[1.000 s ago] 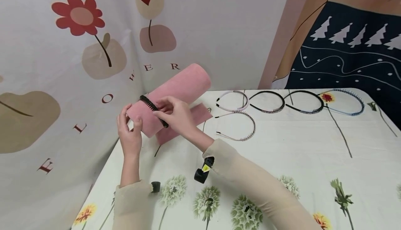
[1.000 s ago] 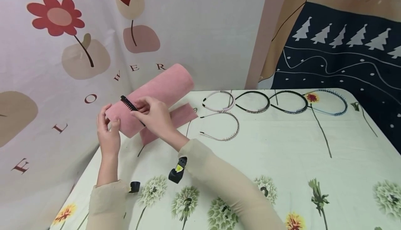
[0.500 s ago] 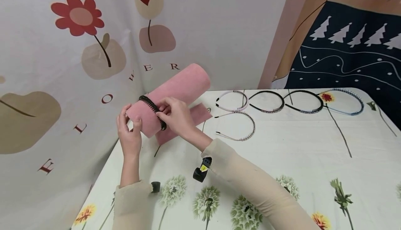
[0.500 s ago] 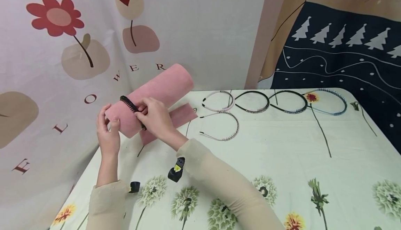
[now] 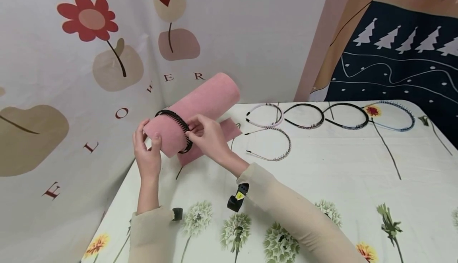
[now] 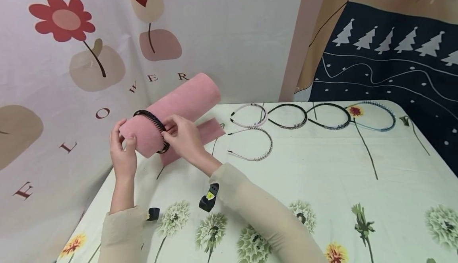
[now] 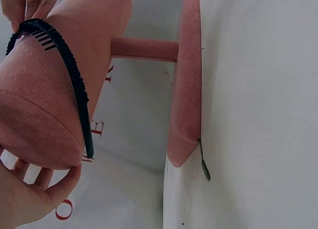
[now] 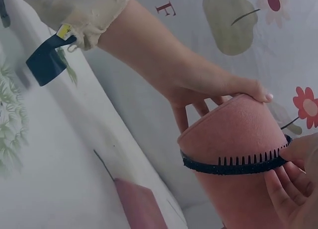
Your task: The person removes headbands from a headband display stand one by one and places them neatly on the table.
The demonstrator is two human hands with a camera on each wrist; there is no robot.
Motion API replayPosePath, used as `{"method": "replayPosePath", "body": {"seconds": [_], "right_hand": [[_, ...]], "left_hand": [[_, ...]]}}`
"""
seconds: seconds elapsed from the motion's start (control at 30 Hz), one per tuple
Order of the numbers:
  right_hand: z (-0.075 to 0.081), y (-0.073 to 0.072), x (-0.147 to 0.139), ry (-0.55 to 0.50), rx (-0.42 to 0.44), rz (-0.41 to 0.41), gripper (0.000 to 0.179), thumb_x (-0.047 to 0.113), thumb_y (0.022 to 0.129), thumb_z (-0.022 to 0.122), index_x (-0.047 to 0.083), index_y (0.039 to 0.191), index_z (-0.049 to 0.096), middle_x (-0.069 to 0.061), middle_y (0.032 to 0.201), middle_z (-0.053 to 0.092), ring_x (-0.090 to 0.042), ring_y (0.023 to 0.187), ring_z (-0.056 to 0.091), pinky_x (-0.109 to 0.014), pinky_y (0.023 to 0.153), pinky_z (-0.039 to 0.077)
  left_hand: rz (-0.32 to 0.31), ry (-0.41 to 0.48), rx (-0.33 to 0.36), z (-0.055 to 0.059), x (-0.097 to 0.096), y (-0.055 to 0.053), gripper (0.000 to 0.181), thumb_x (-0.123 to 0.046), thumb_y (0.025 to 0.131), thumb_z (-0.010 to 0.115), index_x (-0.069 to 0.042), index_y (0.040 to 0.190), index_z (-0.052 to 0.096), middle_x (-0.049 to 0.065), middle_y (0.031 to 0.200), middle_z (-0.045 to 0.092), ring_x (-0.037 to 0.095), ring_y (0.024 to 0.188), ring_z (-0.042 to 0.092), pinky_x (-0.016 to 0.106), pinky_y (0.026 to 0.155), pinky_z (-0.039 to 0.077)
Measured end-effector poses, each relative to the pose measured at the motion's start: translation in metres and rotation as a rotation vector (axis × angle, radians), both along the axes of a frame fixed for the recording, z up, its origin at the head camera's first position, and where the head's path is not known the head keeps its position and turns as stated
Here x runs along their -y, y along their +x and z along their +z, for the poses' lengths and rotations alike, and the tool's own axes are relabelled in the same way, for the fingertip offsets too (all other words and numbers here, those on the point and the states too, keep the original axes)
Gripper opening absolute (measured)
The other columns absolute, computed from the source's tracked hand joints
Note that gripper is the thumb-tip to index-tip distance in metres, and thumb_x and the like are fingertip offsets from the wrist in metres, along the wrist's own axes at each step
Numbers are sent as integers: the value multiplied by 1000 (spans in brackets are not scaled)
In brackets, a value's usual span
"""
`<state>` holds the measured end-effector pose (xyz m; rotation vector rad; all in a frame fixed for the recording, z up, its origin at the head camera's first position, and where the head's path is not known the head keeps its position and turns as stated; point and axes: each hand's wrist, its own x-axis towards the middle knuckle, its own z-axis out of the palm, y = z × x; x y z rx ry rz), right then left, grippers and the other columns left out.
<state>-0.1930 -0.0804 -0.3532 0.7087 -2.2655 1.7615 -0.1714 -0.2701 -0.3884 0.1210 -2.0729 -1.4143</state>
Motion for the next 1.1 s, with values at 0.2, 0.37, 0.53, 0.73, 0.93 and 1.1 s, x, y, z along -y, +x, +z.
{"method": "replayPosePath", "body": {"seconds": [0.2, 0.37, 0.53, 0.73, 0.93, 1.1], "right_hand": [[-9, 1, -7, -26, 12, 7, 22, 3, 89, 68, 4, 112, 65, -11, 100, 71, -16, 88, 69, -18, 79, 56], [-15, 1, -12, -32, 7, 10, 22, 3, 89, 69, 6, 111, 65, -10, 99, 71, -16, 88, 69, -16, 78, 55], [-17, 3, -17, -54, 19, 13, 22, 3, 89, 69, 6, 110, 65, -11, 99, 71, -18, 88, 70, -18, 78, 56], [-20, 4, -25, -81, 25, 10, 22, 1, 88, 69, 5, 110, 64, -12, 98, 70, -19, 87, 69, -20, 77, 57], [-27, 4, -33, -100, 16, 26, 35, -1, 88, 68, 6, 121, 61, -13, 95, 69, -20, 87, 68, -22, 79, 57], [-30, 4, -40, -73, -37, 33, 52, -1, 88, 69, 13, 136, 57, -12, 92, 69, -20, 85, 68, -22, 78, 58]], "left_hand": [[-11, 6, 4, 0, 1, 0, 52, -32, 94, 52, -28, 146, 49, -17, 134, 43, 16, 130, 45, 18, 81, 42], [-20, 0, -4, 0, 1, 0, 52, -32, 94, 53, -31, 146, 49, -19, 133, 43, 13, 129, 44, 18, 80, 43], [-15, 3, 5, -3, 3, -2, 53, -32, 94, 52, -29, 147, 48, -18, 134, 43, 16, 131, 44, 18, 81, 42], [-8, 6, 24, -2, 1, -1, 54, -32, 94, 51, -25, 147, 47, -11, 138, 44, 23, 134, 44, 18, 81, 42], [-14, -2, 24, 10, -8, 8, 54, -30, 94, 51, -22, 148, 47, -6, 139, 44, 22, 135, 44, 16, 82, 42], [-14, 1, 26, 23, -17, 18, 54, -30, 94, 51, -19, 147, 47, 0, 141, 44, 24, 133, 44, 15, 81, 42]]}}
